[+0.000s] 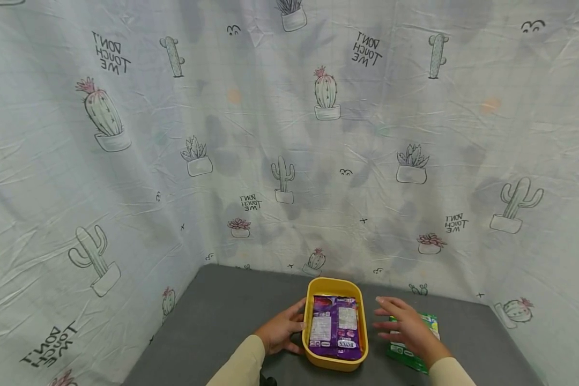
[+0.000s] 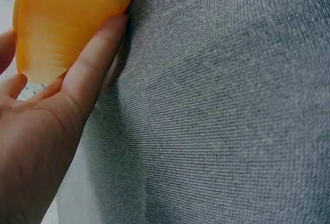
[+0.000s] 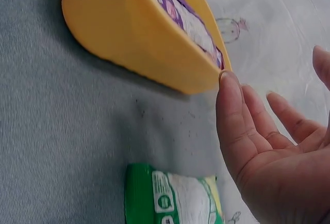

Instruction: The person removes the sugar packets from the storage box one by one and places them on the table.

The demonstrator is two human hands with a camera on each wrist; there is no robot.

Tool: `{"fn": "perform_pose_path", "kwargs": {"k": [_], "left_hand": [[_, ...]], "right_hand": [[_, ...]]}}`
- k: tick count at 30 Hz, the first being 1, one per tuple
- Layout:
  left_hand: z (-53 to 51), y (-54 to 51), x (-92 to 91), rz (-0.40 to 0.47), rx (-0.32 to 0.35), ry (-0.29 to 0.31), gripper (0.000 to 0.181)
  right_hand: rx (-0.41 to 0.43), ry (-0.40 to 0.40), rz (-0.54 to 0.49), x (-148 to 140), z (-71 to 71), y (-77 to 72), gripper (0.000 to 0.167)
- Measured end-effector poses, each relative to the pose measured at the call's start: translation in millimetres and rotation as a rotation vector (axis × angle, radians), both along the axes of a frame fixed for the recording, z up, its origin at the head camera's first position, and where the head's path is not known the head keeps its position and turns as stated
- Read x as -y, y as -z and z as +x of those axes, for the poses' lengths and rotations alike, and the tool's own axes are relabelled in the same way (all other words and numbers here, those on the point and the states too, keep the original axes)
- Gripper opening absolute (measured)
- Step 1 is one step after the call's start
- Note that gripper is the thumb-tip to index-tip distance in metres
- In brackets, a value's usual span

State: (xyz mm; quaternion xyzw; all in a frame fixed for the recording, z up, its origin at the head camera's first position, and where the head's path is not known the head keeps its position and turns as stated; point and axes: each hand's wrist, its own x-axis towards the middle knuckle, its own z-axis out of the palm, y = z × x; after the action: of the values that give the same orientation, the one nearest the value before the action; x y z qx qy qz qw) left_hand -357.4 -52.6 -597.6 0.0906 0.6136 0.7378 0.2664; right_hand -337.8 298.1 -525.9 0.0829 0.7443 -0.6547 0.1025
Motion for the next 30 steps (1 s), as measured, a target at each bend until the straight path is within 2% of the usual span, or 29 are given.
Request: {"fn": "perform_pose_path", "kwargs": {"k": [11, 20, 30], "left_hand": [[0.3, 1.0, 0.2, 0.007, 0.0, 0.004, 0.075], [-0.2, 2.4, 1.1, 0.011, 0.003, 0.009, 0.076], [-2.6, 3.9, 1.1, 0.007, 0.001, 0.012, 0.077]], "right_hand": [[-0.007, -0.056, -0.036, 21, -2.2, -4.9, 0.089], [-0.011, -0.164, -0.072, 29, -0.5, -11.6, 0.092], [-0.012, -0.135, -0.036, 43, 1.3, -22.7, 0.08]]}}
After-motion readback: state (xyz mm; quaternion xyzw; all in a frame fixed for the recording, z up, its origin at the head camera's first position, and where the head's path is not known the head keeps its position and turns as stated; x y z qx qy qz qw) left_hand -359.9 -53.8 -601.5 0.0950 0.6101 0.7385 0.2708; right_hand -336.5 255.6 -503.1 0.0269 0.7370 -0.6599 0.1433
